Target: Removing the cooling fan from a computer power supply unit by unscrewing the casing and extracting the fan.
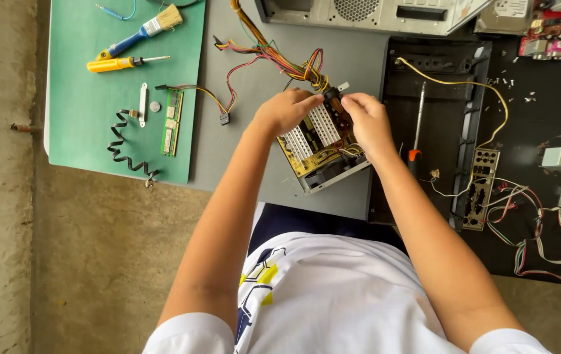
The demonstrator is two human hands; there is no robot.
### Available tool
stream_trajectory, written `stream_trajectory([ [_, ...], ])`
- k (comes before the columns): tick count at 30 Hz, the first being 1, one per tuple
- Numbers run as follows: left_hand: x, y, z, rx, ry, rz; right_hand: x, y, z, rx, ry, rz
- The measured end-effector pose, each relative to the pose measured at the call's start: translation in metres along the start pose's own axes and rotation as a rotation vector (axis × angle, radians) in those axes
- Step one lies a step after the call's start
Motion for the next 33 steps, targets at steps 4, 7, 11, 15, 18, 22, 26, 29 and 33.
stream_trajectory([
  [4, -0.001, -0.003, -0.001, 0.028, 0.043, 0.055, -0.005, 0.001, -0.013, -0.373, -0.099, 0.141],
  [7, 0.000, -0.007, 0.001, 0.034, 0.057, 0.074, -0.015, -0.011, -0.038, -0.500, -0.134, 0.212],
  [11, -0.004, -0.006, 0.001, 0.015, 0.031, 0.066, -0.019, -0.005, -0.042, -0.424, -0.205, 0.254],
  [15, 0.000, -0.004, -0.002, 0.015, 0.032, 0.089, -0.008, -0.003, -0.033, -0.418, -0.181, 0.131],
  [18, 0.000, -0.008, -0.002, 0.013, 0.045, 0.099, -0.006, -0.008, -0.034, -0.486, -0.210, 0.136],
  [22, 0.000, -0.004, -0.003, 0.029, 0.064, 0.106, -0.005, -0.011, -0.041, -0.591, -0.254, 0.173],
  [26, 0.001, -0.002, -0.005, 0.023, 0.080, 0.116, -0.007, -0.024, -0.065, -0.776, -0.346, 0.203],
  [29, 0.002, -0.004, -0.004, 0.017, 0.082, 0.109, -0.005, -0.023, -0.059, -0.785, -0.365, 0.211],
  [33, 0.002, -0.001, -0.006, 0.011, 0.078, 0.108, -0.006, -0.023, -0.052, -0.744, -0.303, 0.200],
])
Point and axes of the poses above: each hand's wrist, its own y-axis towards the middle knuckle, its own x-axis out of the palm, z = x × y, the point moved 5 cm from there along y, towards the middle knuckle, and after that the axes turned 5 degrees about -y, right-handed, at the moved point
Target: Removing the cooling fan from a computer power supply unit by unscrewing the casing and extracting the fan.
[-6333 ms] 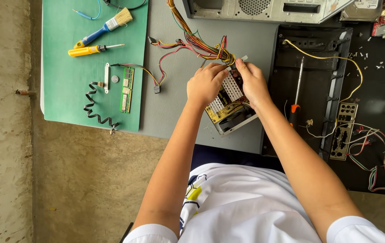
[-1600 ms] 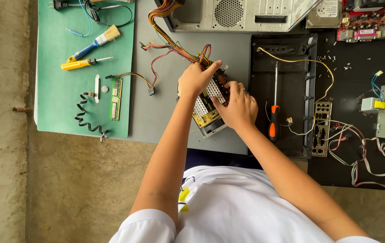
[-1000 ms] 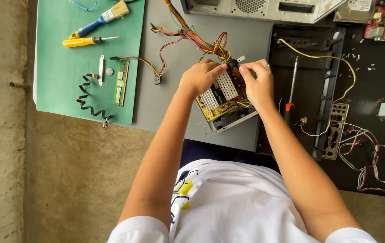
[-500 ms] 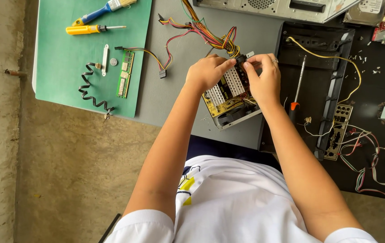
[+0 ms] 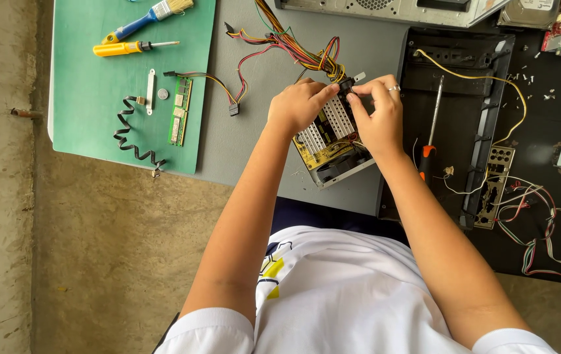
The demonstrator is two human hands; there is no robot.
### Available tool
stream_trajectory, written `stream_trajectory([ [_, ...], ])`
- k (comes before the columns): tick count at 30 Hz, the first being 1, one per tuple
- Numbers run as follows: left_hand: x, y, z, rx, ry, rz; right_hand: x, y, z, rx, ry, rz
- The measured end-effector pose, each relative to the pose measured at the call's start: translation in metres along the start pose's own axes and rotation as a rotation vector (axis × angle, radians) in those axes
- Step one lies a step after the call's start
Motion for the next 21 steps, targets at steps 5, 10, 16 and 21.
stream_trajectory([
  [5, 0.001, -0.001, -0.001, 0.001, 0.002, 0.021, 0.000, -0.010, 0.020, 0.302, 0.111, 0.014],
  [10, 0.001, -0.001, -0.001, 0.006, 0.016, 0.027, 0.001, -0.003, 0.014, 0.135, 0.123, 0.016],
  [16, 0.000, -0.004, 0.002, 0.038, 0.022, 0.038, 0.001, -0.004, -0.017, -0.127, -0.001, 0.030],
  [21, -0.002, -0.005, 0.003, 0.030, 0.023, 0.045, -0.003, -0.010, 0.021, 0.268, 0.062, 0.144],
])
Point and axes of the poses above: each hand's wrist, its own y-axis towards the middle knuckle, its own x-axis out of the palm, z = x × y, the point moved 5 cm from there along y, towards the middle knuckle, and after that the axes turned 5 degrees about -y, right-handed, at the moved point
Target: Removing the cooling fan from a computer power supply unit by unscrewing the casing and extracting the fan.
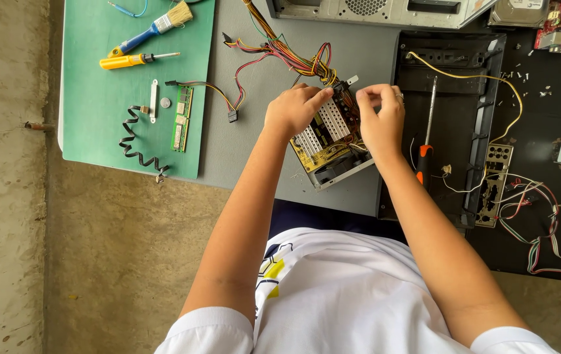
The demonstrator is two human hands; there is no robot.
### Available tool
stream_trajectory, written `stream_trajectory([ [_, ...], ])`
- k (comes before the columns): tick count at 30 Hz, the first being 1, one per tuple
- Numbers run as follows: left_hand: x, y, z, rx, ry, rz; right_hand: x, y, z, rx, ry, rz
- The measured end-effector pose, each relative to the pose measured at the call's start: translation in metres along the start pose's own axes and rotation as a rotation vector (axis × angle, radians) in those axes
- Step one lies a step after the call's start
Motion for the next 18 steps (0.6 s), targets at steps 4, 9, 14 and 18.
stream_trajectory([
  [4, 0.002, 0.002, -0.001, 0.007, 0.015, 0.001, 0.012, 0.001, 0.004, 0.033, 0.007, -0.106],
  [9, 0.003, 0.004, -0.003, 0.018, 0.030, -0.001, 0.010, 0.003, -0.013, -0.268, -0.089, -0.094],
  [14, 0.009, 0.008, -0.007, 0.036, 0.072, 0.006, 0.006, 0.000, -0.013, -0.421, -0.076, -0.165],
  [18, 0.006, 0.004, -0.002, 0.045, 0.101, 0.000, 0.001, 0.006, -0.019, -0.379, 0.097, -0.162],
])
Point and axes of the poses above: each hand's wrist, its own y-axis towards the middle knuckle, its own x-axis out of the palm, z = x × y, the point moved 5 cm from there along y, towards the middle knuckle, and after that the axes turned 5 degrees about -y, right-handed, at the moved point
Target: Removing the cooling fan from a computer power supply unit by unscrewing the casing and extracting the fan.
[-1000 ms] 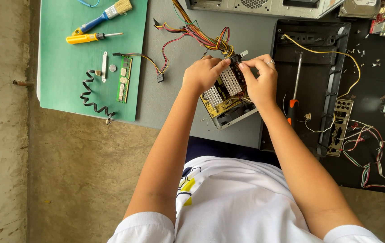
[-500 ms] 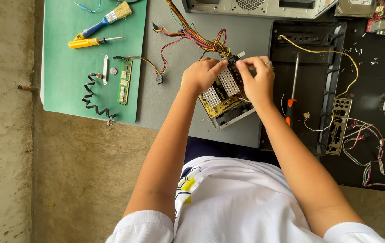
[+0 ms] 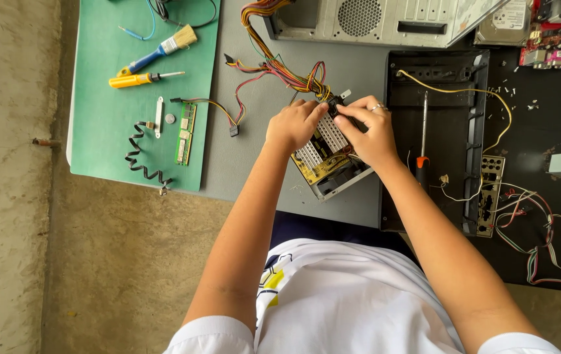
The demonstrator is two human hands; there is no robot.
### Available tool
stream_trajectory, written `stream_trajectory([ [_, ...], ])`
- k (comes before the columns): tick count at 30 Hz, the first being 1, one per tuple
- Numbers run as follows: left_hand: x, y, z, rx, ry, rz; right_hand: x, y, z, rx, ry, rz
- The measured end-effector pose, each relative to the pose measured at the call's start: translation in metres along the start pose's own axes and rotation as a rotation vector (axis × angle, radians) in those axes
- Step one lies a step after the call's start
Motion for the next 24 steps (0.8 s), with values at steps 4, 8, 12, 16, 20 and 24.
stream_trajectory([
  [4, -0.002, -0.003, 0.004, -0.006, -0.019, -0.023, 0.016, -0.009, 0.039, 0.473, 0.041, -0.089],
  [8, 0.002, -0.002, 0.000, -0.014, -0.033, -0.023, 0.031, -0.009, 0.040, 0.609, 0.092, -0.259],
  [12, -0.003, -0.002, 0.004, 0.024, -0.024, -0.001, 0.034, -0.007, 0.047, 0.598, 0.140, -0.264],
  [16, 0.000, -0.005, 0.002, 0.036, -0.017, 0.009, 0.035, -0.011, 0.047, 0.398, -0.167, -0.221],
  [20, -0.004, -0.010, 0.008, 0.048, -0.012, 0.015, 0.034, -0.008, 0.032, 0.236, -0.432, -0.209],
  [24, 0.004, -0.001, -0.002, 0.039, -0.010, 0.035, 0.033, -0.006, 0.031, 0.260, -0.416, -0.182],
])
Point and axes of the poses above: each hand's wrist, its own y-axis towards the middle knuckle, its own x-axis out of the palm, z = x × y, the point moved 5 cm from there along y, towards the middle knuckle, and after that the axes turned 5 degrees about -y, right-handed, at the moved point
